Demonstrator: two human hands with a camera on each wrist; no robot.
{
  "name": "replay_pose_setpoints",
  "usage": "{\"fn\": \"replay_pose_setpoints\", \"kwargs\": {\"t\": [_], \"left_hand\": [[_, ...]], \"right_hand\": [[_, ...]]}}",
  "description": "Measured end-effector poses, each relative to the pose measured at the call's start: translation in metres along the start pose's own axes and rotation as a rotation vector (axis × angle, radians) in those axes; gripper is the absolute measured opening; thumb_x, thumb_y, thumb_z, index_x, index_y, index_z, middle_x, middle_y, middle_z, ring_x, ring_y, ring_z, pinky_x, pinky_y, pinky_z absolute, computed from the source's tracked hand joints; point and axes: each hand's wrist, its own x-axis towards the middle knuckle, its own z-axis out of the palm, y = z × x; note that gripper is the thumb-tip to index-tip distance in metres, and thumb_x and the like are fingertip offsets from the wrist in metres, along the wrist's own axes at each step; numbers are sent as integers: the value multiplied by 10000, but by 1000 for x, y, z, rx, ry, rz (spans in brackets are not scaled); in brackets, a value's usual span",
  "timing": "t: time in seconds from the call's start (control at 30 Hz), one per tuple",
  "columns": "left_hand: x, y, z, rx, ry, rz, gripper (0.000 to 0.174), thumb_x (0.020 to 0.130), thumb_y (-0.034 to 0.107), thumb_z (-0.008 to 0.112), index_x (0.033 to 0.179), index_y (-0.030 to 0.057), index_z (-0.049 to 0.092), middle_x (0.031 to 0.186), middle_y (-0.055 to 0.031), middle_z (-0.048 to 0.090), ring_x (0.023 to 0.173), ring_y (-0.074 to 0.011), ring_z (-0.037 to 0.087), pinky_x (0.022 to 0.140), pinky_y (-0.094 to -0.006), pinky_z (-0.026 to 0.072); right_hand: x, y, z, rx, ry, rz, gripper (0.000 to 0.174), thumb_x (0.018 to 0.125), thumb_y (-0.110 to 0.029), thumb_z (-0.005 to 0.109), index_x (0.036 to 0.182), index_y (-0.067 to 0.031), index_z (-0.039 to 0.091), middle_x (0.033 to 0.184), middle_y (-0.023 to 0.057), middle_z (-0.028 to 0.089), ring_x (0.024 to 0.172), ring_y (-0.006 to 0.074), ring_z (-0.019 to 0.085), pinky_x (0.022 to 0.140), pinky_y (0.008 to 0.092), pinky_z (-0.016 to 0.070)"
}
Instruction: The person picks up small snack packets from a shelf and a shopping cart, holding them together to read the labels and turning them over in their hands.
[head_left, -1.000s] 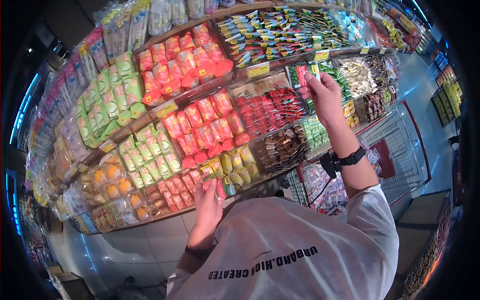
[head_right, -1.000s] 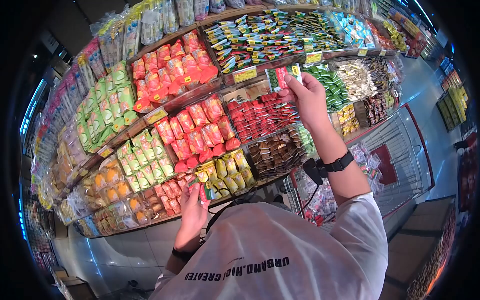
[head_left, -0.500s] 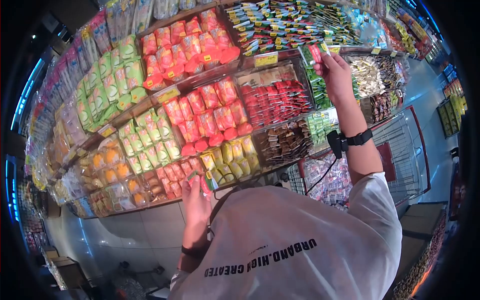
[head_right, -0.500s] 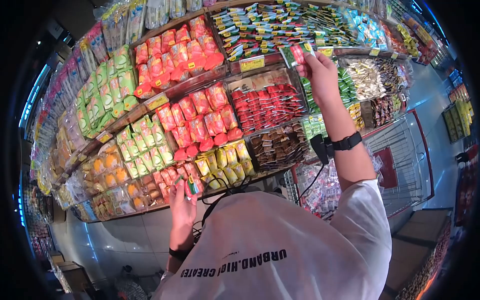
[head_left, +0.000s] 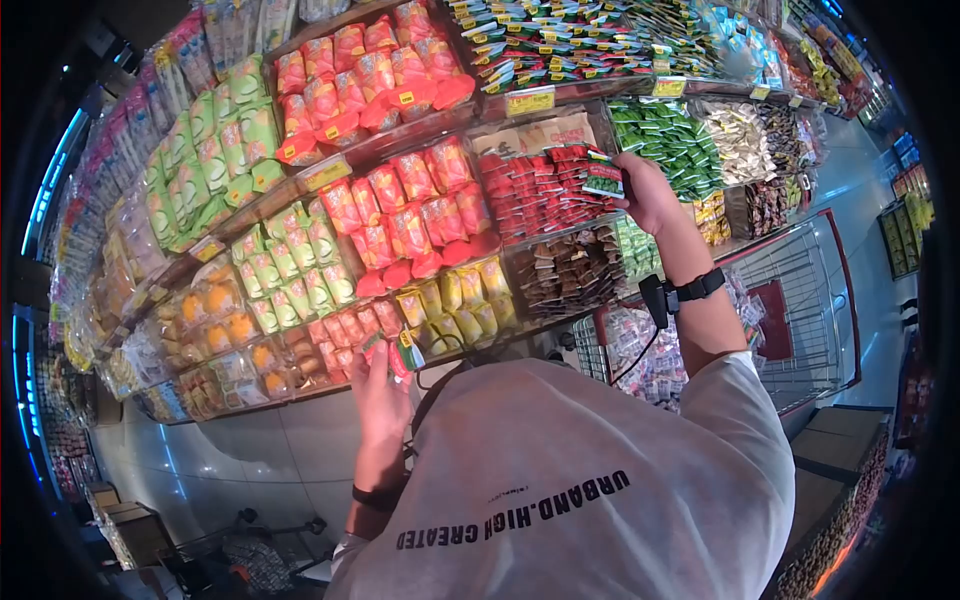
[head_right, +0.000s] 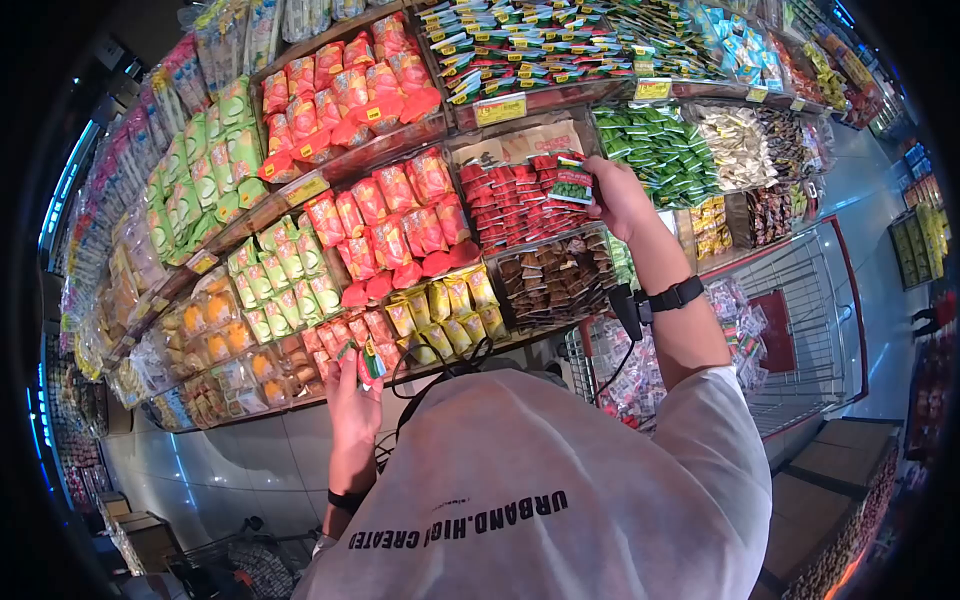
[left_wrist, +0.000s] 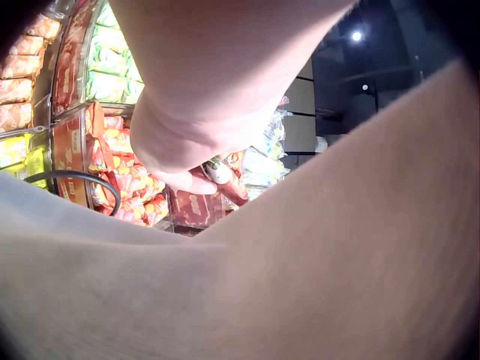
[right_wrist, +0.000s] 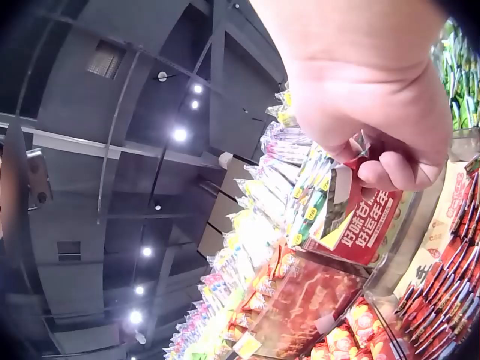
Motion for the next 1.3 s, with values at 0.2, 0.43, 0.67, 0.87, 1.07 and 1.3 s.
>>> {"fn": "replay_pose_setpoints", "kwargs": {"t": [0.2,0.43,0.67,0.87,1.07,1.3], "left_hand": [[0,0,4,2,-79,29,312,965,168,623,1242,106,493,1052,-20,607,940,-126,609,777,-322,527],[4,-3,6,-13,-118,27,319,959,179,636,1232,110,485,1054,-22,593,936,-123,600,762,-316,529],[2,-8,4,-30,-62,17,313,960,178,632,1234,135,488,1080,-22,583,961,-124,598,782,-323,536],[2,-7,0,-31,-71,22,309,961,177,629,1233,133,488,1075,-26,588,956,-126,603,778,-320,540],[3,-7,1,-35,-71,12,314,958,179,633,1234,133,490,1068,-25,595,934,-120,607,760,-313,546],[2,-5,3,-24,-80,17,316,956,176,636,1236,146,492,1056,-11,594,930,-112,602,758,-316,542]], "right_hand": [[-10,12,-5,-227,-111,-97,177,948,-174,545,847,-49,617,672,17,589,524,95,525,476,222,396],[-7,37,2,-368,-74,-295,187,961,-80,582,1093,27,659,827,46,668,679,130,651,639,241,519],[-33,49,16,-898,-75,-1073,193,855,43,652,1017,-30,725,1126,115,646,916,215,670,788,298,544],[-35,64,13,-880,-88,-1109,184,832,81,658,972,-23,716,1200,152,629,1023,260,660,887,334,526],[-29,70,9,-846,-39,-1142,136,811,89,658,923,11,651,1174,144,634,989,258,659,806,323,552],[6,90,-3,-835,27,-940,110,831,80,623,919,13,626,1203,137,583,991,239,645,782,297,560]]}}
